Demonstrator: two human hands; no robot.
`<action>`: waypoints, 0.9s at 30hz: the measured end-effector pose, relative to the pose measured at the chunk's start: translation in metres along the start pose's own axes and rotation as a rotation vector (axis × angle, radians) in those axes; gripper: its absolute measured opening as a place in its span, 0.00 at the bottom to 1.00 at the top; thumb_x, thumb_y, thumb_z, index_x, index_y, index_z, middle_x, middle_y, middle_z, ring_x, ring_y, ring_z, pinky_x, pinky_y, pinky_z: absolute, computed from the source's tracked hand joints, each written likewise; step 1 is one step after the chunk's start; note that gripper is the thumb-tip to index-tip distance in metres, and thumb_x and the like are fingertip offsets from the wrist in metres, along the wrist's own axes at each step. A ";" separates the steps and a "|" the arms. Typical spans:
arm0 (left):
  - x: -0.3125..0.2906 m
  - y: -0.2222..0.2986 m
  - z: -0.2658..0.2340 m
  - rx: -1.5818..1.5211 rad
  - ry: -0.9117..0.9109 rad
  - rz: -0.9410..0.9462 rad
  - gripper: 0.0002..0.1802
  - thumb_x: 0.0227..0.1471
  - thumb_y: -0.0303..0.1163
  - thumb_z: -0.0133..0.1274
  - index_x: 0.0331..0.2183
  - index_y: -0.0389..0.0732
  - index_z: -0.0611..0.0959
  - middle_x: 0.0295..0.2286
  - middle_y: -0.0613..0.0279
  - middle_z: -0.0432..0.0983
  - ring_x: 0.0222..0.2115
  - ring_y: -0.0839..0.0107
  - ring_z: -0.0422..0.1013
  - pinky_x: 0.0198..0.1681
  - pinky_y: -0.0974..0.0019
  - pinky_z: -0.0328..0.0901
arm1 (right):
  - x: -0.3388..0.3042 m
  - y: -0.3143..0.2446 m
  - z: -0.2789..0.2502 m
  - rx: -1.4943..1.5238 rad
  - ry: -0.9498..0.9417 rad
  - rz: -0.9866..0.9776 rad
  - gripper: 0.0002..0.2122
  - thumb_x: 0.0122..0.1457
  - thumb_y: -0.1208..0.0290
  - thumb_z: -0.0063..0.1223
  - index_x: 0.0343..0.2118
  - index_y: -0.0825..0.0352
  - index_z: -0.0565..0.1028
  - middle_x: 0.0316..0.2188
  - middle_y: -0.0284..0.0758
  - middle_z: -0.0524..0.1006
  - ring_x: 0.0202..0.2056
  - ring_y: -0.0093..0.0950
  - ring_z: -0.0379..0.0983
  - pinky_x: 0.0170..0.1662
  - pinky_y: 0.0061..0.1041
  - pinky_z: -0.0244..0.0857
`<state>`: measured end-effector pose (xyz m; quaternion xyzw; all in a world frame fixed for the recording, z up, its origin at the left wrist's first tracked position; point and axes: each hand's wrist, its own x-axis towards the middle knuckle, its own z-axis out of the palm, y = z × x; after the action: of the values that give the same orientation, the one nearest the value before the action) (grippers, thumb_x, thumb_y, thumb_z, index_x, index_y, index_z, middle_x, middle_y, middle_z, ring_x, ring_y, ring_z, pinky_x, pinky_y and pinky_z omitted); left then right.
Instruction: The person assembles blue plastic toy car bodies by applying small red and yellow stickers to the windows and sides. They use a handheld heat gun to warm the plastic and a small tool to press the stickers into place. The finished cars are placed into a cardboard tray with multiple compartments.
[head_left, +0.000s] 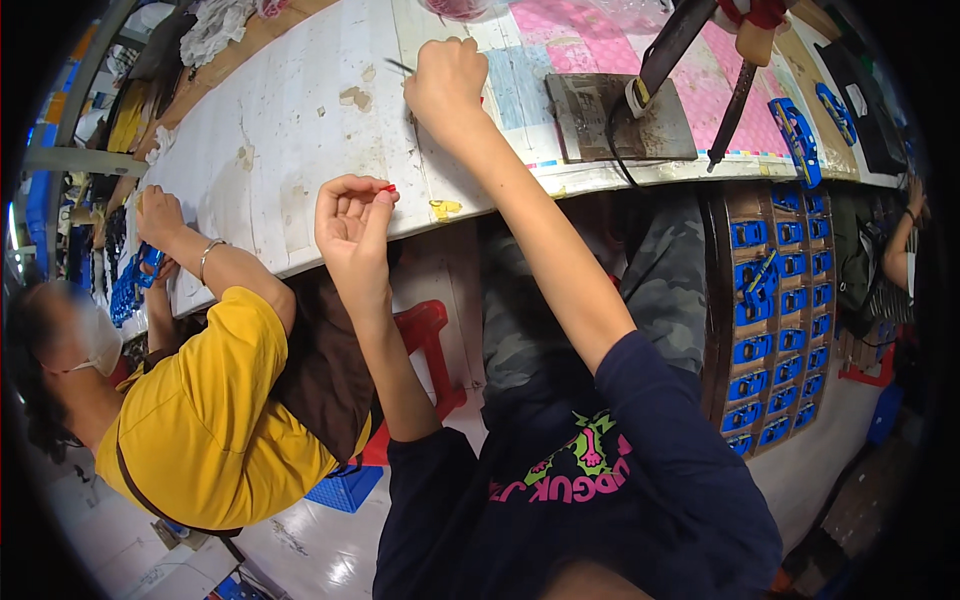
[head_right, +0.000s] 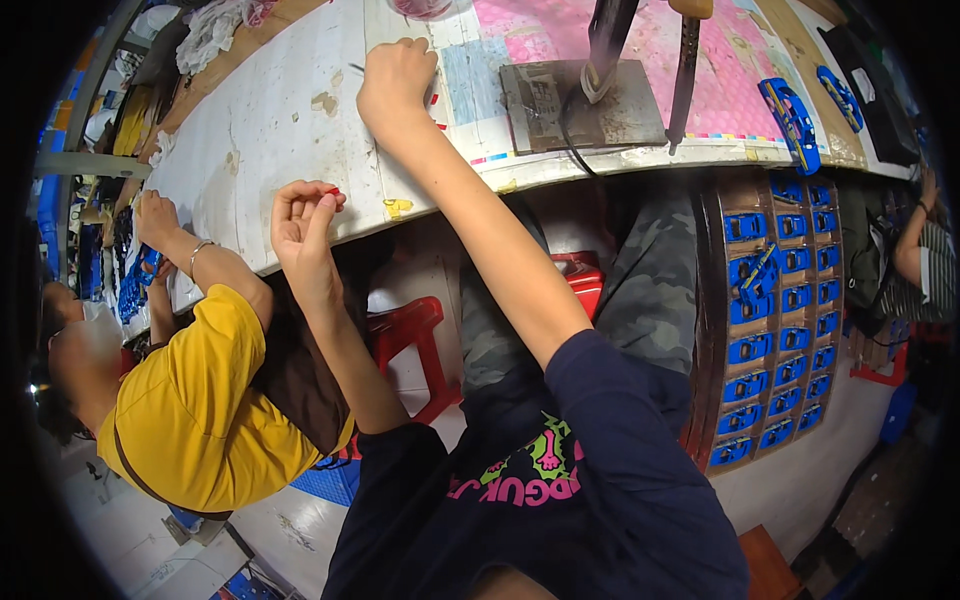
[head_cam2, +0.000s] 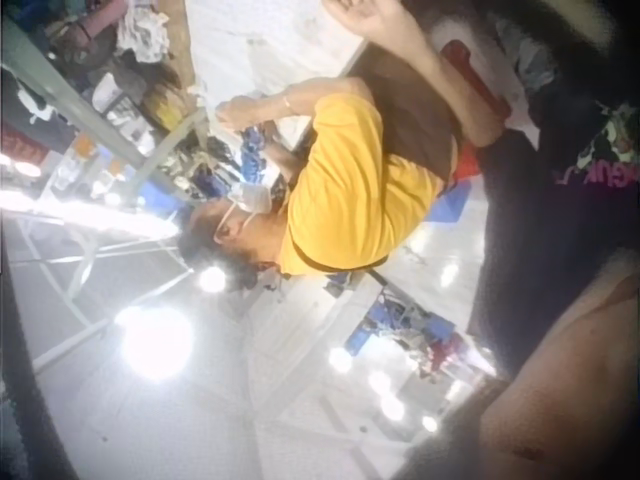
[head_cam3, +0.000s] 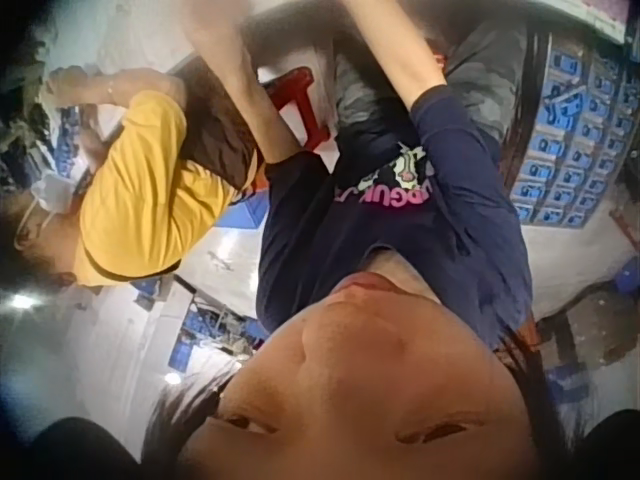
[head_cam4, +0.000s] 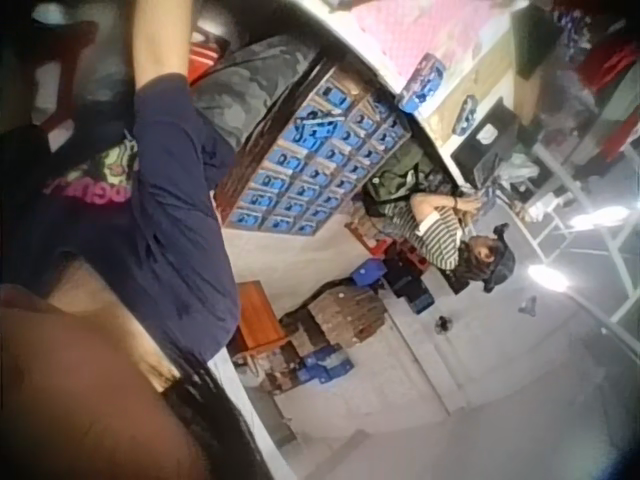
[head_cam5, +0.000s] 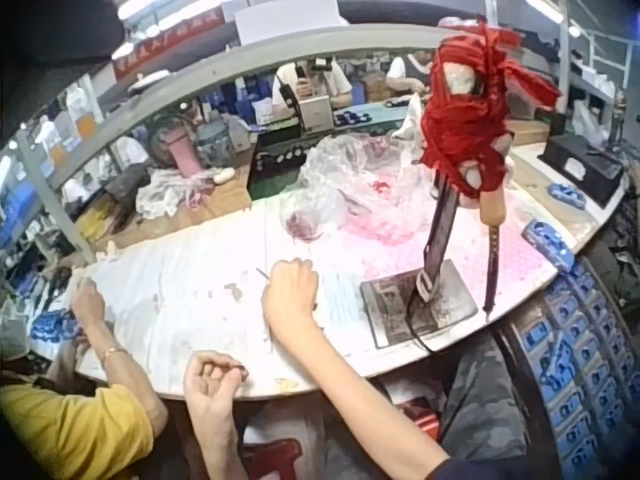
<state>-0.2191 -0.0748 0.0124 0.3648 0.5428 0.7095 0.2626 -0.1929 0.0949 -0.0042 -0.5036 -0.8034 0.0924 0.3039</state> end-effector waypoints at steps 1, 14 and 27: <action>0.000 -0.002 0.003 0.008 -0.016 0.002 0.08 0.43 0.17 0.47 0.30 0.34 0.69 0.27 0.59 0.68 0.29 0.74 0.65 0.36 0.74 0.61 | -0.004 0.002 -0.003 0.048 0.066 -0.032 0.08 0.36 0.75 0.52 0.23 0.71 0.72 0.25 0.42 0.72 0.32 0.35 0.67 0.30 0.27 0.61; 0.006 -0.020 0.052 0.698 -0.270 0.094 0.07 0.40 0.19 0.50 0.27 0.32 0.70 0.23 0.61 0.72 0.23 0.80 0.65 0.27 0.77 0.61 | -0.135 0.051 -0.087 0.310 -0.017 0.072 0.08 0.45 0.79 0.44 0.28 0.73 0.62 0.18 0.44 0.71 0.19 0.40 0.69 0.22 0.33 0.62; 0.006 -0.014 0.067 0.806 -0.294 0.081 0.09 0.38 0.17 0.47 0.29 0.29 0.74 0.21 0.54 0.73 0.21 0.73 0.68 0.27 0.72 0.63 | -0.146 0.058 -0.079 0.309 -0.004 0.018 0.05 0.47 0.78 0.45 0.25 0.70 0.62 0.14 0.39 0.70 0.17 0.34 0.70 0.19 0.26 0.62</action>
<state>-0.1693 -0.0270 0.0102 0.5565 0.7186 0.3908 0.1455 -0.0586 -0.0170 -0.0252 -0.4577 -0.7758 0.2187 0.3752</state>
